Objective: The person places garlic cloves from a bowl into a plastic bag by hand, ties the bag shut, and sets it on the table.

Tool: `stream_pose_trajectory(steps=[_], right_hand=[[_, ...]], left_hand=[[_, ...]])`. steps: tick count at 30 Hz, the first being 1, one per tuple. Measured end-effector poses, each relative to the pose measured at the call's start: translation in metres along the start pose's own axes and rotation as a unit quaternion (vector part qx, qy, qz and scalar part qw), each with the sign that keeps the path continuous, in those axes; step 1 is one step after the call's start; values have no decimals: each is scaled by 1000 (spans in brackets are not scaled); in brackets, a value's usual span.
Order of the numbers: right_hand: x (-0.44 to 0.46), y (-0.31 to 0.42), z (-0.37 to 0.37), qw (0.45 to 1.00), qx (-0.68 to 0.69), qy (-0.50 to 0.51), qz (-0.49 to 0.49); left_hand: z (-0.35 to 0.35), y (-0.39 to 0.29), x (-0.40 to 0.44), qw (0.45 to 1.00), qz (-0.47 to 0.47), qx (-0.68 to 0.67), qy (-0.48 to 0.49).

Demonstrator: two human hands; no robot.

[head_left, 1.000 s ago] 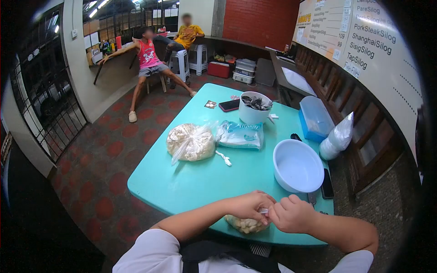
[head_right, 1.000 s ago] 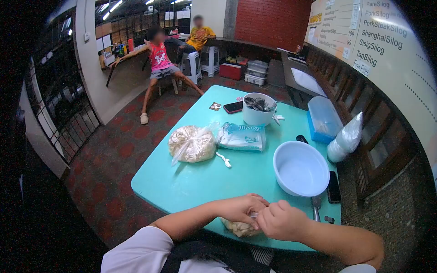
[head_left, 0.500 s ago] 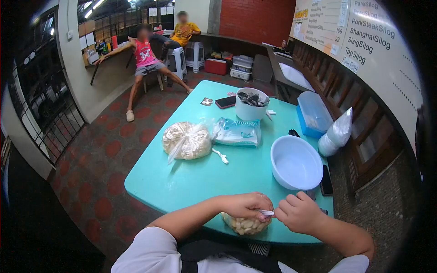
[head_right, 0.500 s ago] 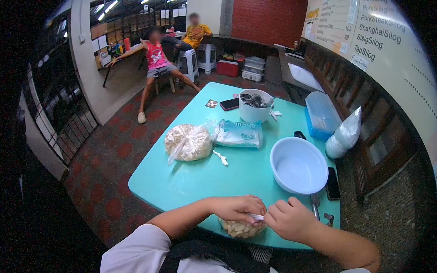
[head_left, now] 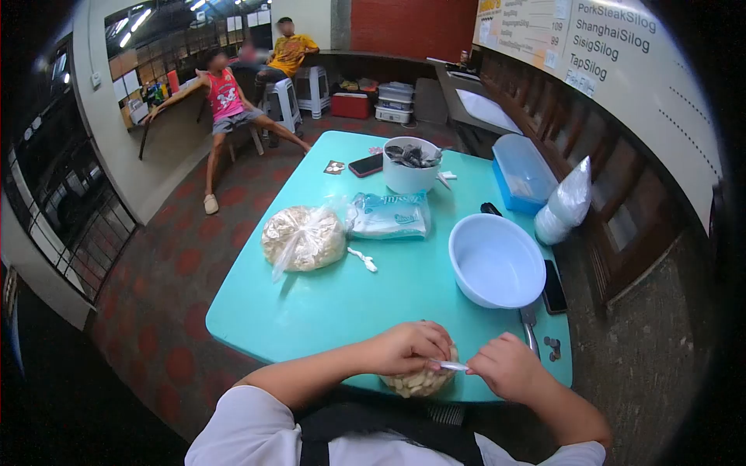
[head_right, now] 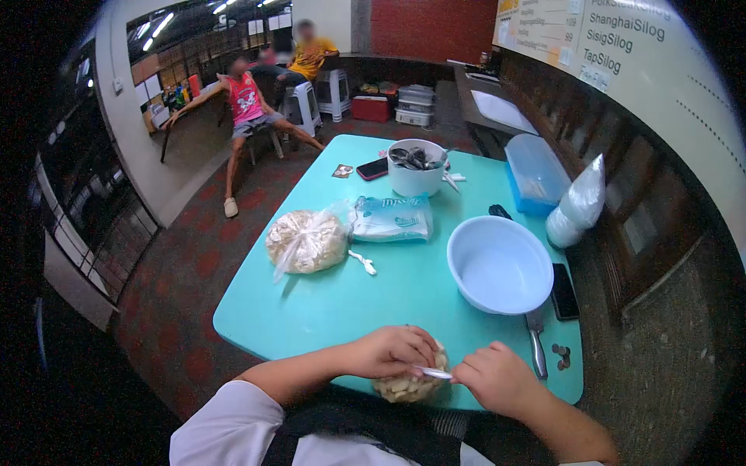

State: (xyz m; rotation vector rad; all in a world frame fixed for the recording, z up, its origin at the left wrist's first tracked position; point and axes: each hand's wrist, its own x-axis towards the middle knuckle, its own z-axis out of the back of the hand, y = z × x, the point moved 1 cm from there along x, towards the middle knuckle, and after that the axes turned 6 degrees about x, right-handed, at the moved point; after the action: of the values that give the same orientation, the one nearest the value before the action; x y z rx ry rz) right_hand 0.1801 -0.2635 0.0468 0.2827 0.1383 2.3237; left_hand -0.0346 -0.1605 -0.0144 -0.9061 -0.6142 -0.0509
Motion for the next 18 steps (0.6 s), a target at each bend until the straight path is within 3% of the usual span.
stream_pose_trajectory(steps=[4,7,13,16,18], right_hand=[[-8,6,2,998,59,-39,3],[-11,19,7,992,112,-50,10],[-18,29,32,989,121,-81,8],[-14,24,63,974,122,-180,67],[-10,3,75,930,295,-190,113]], left_hand=[[-2,-16,-1,997,5,76,-12],[-2,-21,-3,1000,-2,3,6],[-1,-51,8,991,76,-82,70],[2,-77,31,991,32,-113,57],[7,-104,55,990,-11,-135,45]])
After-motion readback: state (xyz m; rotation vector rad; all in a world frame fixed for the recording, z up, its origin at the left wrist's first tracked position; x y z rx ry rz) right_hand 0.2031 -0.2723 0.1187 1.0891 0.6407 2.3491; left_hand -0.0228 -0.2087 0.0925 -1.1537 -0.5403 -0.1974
